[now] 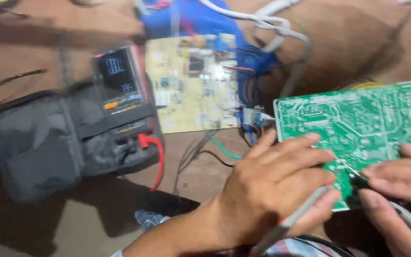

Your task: The person is using a digital multimeter to test various points on a green printed circuit board (PCB) to diagnose issues.

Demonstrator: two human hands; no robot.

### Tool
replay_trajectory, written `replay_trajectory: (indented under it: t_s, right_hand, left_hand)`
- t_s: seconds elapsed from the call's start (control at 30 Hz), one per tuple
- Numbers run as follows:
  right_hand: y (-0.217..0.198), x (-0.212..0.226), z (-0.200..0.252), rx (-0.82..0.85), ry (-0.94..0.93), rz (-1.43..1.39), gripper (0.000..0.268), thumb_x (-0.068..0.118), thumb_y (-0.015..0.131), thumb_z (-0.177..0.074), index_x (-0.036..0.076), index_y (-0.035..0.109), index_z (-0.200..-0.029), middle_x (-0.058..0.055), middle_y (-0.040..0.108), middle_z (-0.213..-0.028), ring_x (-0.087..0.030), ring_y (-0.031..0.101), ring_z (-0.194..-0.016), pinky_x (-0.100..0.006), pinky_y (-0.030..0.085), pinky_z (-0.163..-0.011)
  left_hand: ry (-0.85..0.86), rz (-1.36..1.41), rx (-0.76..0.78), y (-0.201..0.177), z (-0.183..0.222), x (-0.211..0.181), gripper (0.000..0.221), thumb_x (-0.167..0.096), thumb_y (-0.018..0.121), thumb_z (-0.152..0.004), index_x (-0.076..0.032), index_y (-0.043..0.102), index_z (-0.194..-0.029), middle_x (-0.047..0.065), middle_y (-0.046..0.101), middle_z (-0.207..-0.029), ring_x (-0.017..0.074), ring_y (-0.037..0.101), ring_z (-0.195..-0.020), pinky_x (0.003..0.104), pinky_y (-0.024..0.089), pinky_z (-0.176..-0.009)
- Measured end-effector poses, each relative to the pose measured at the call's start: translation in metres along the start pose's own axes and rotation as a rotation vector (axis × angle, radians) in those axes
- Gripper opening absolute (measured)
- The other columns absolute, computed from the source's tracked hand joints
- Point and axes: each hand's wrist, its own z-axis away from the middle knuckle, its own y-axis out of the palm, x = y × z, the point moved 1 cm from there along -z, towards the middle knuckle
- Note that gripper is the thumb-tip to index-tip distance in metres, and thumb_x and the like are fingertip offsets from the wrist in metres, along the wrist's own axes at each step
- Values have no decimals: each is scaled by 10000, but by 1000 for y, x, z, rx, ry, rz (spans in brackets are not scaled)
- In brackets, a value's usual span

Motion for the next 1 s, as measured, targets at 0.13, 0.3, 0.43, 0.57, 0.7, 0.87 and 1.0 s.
replay_trajectory:
  t_s: [0.13,0.3,0.43,0.57,0.7,0.87,1.0]
  right_hand:
    - [-5,69,-30,57,97,27,201,45,827,-993,35,738,-1173,-155,840,-1175,-255,838,-1128,-640,561,-1445]
    - [-4,56,-24,41,85,32,199,63,849,-998,67,733,-1159,-139,854,-1161,-265,859,-1112,-633,576,-1408]
    - [-8,48,-21,97,61,45,261,62,887,-1004,105,725,-1204,-86,857,-1168,-233,868,-1138,-608,560,-1426]
    - [-10,47,-21,101,57,46,240,78,858,-1021,106,716,-1213,-100,857,-1182,-254,871,-1148,-638,570,-1435]
    - [-10,48,-20,114,44,35,265,71,858,-1024,98,679,-1217,-88,840,-1199,-253,872,-1177,-658,570,-1457]
    - [-9,50,-22,111,49,36,238,71,843,-1030,88,700,-1220,-108,834,-1207,-258,860,-1187,-651,572,-1461]
    - [-9,51,-22,90,67,39,214,70,840,-1027,85,708,-1195,-114,833,-1184,-264,857,-1176,-655,576,-1458]
  left_hand:
    - [29,-63,65,2,-13,7,148,-218,883,-1091,-89,847,-1154,132,859,-1316,392,887,-1305,554,539,-1228]
    - [-12,-114,63,7,-11,6,153,-227,932,-1048,-127,862,-1141,98,869,-1323,352,883,-1330,535,519,-1266]
    - [-32,-117,74,9,-11,5,163,-215,964,-1037,-129,863,-1132,102,876,-1317,350,870,-1352,551,500,-1296]
    - [-59,-123,82,9,-12,2,139,-216,940,-1034,-131,868,-1116,98,887,-1305,344,867,-1352,550,482,-1296]
    - [-81,-77,85,7,-14,0,140,-179,905,-1037,-78,864,-1124,148,881,-1299,389,865,-1350,572,516,-1277]
    - [-64,-76,76,9,-12,2,155,-172,923,-1033,-70,859,-1129,153,874,-1296,392,861,-1345,579,541,-1267]
    - [-53,-97,78,11,-11,3,146,-175,925,-1043,-83,857,-1133,141,878,-1304,383,859,-1354,578,523,-1282]
